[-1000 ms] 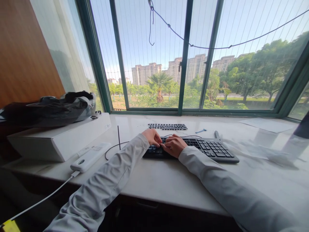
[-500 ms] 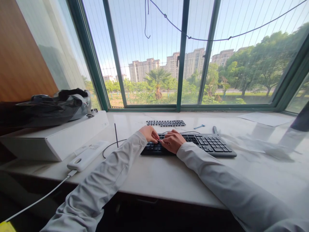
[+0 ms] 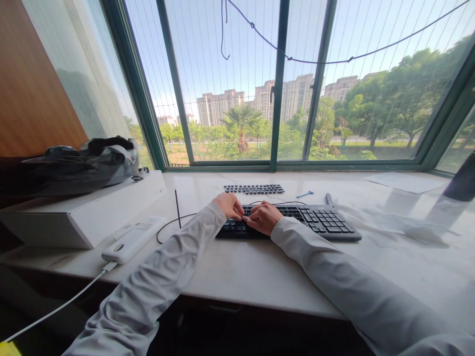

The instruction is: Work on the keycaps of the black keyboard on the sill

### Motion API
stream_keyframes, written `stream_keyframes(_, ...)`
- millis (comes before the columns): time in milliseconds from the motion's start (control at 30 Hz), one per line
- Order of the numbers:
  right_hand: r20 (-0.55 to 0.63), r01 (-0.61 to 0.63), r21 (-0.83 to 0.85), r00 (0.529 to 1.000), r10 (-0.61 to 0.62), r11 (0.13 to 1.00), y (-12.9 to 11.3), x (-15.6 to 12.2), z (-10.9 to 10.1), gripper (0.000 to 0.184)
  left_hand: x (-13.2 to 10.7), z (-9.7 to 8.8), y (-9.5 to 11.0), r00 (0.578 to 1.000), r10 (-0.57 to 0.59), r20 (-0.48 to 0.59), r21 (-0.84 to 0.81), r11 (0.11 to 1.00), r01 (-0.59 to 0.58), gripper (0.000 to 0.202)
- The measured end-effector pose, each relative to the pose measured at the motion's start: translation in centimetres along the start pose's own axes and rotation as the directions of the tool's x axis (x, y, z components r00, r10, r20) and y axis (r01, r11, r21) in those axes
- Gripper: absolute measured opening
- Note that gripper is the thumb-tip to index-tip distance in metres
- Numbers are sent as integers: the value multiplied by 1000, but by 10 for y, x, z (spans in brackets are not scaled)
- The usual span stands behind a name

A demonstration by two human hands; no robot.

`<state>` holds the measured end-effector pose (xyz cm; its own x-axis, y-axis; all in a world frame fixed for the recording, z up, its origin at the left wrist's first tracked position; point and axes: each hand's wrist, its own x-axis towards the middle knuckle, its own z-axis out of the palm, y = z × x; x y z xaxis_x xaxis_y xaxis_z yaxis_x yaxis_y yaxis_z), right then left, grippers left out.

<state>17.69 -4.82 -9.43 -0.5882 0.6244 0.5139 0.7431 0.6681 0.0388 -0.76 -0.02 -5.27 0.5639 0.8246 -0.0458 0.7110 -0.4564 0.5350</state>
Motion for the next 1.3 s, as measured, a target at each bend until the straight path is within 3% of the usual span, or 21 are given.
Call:
stream_keyframes(400, 106, -27, -56, 994, 33, 998, -6, 4, -10, 46, 0, -4, -2, 996, -41, 81, -229, 972, 59, 35)
stream_keyframes(967, 129, -38, -65, 991, 46, 997, -6, 6, -8, 43, 0, -2, 11, 998, -59, 23, -39, 997, 59, 25)
stream_keyframes(1300, 128, -213, -12, 969, 213, 977, -1, 7, -4, 47, 6, -3, -1, 996, -13, 87, -175, 984, 28, 27)
